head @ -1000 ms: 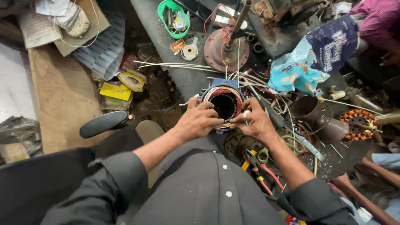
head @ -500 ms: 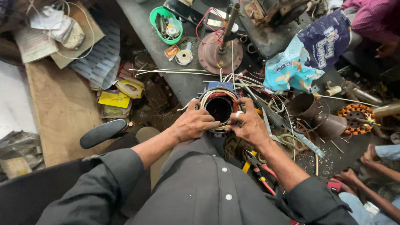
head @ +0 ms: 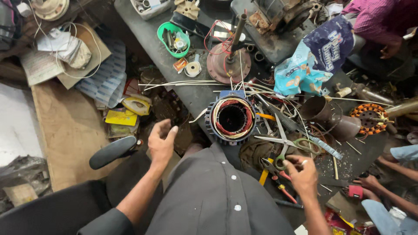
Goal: The person is repairing an electrical motor stator by hand. They are using pliers and wire cutters to manipulate and cut copper wires within the stator slots. The person is seated at a cluttered workbench in a workshop.
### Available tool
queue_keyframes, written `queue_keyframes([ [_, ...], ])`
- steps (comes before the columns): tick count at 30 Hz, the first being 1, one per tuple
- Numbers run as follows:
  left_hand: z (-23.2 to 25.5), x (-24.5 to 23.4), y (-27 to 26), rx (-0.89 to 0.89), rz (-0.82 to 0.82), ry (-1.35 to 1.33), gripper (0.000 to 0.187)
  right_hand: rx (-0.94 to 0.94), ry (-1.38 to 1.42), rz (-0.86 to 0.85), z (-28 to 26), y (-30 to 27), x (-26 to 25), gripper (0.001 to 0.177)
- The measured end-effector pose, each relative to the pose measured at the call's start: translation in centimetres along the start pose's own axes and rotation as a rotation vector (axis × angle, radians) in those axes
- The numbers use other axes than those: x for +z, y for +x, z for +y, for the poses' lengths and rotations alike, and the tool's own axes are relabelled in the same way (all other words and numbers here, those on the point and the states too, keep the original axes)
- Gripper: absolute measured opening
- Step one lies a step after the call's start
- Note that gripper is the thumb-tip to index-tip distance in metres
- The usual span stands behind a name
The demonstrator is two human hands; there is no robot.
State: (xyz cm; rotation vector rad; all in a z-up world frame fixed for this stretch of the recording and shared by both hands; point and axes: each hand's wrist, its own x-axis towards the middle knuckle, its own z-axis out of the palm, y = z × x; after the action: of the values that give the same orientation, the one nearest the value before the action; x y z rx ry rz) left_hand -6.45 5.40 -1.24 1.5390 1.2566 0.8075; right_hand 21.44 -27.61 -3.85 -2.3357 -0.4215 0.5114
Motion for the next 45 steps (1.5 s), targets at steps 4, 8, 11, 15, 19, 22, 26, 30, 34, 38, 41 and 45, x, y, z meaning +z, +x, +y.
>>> queue_keyframes([
  [4, -0.2, 0.4, 0.8, 0.098, -0.071, 0.196, 0.029, -0.066, 0.168, -0.023, -2.1, 0.0, 2.1, 0.029],
  [8, 2.6, 3.0, 3.1, 0.26, -0.206, 0.18, 0.024, -0.303, 0.169, 0.105, -8.4, 1.8, 5.3, 0.021],
  [11, 5.0, 4.6, 5.3, 0.264, -0.324, 0.168, 0.023, -0.261, 0.099, 0.225, -13.1, 1.5, 8.7, 0.023],
  [15, 6.5, 5.1, 8.4, 0.499, -0.394, 0.162, 0.021, -0.163, 0.128, 0.4, -16.1, 1.6, 10.7, 0.021],
  [19, 5.7, 4.9, 11.5, 0.441, -0.48, 0.19, 0.021, -0.208, -0.008, 0.525, -17.1, 1.6, 12.7, 0.011],
  [22, 5.2, 6.0, 14.1, 0.445, -0.583, 0.183, 0.022, -0.169, -0.064, 0.575, -17.4, 1.0, 13.9, 0.012],
  [26, 5.7, 8.3, 16.1, 0.458, -0.763, 0.246, 0.043, -0.131, 0.089, 0.498, -16.0, 0.7, 12.8, 0.018],
  [30, 6.5, 10.8, 15.2, 0.093, -0.94, 0.487, 0.092, -0.094, 0.269, 0.345, -13.4, 3.9, 10.7, 0.033],
  [34, 6.2, 12.9, 12.2, 0.109, -0.992, 0.516, 0.11, 0.037, 0.697, 0.087, -13.6, 6.8, 11.9, 0.05],
  [38, 4.2, 13.2, 12.0, 0.254, -0.983, 0.278, 0.092, 0.008, 0.386, 0.104, -15.7, 6.8, 13.0, 0.06],
  [41, 2.6, 11.5, 13.0, 0.116, -1.067, 0.177, 0.09, -0.086, 0.191, 0.244, -17.9, 3.9, 13.8, 0.066],
  [45, 1.8, 10.3, 14.0, 0.138, -1.255, 0.057, 0.09, 0.048, 0.114, 0.448, -20.4, -0.2, 15.9, 0.062],
])
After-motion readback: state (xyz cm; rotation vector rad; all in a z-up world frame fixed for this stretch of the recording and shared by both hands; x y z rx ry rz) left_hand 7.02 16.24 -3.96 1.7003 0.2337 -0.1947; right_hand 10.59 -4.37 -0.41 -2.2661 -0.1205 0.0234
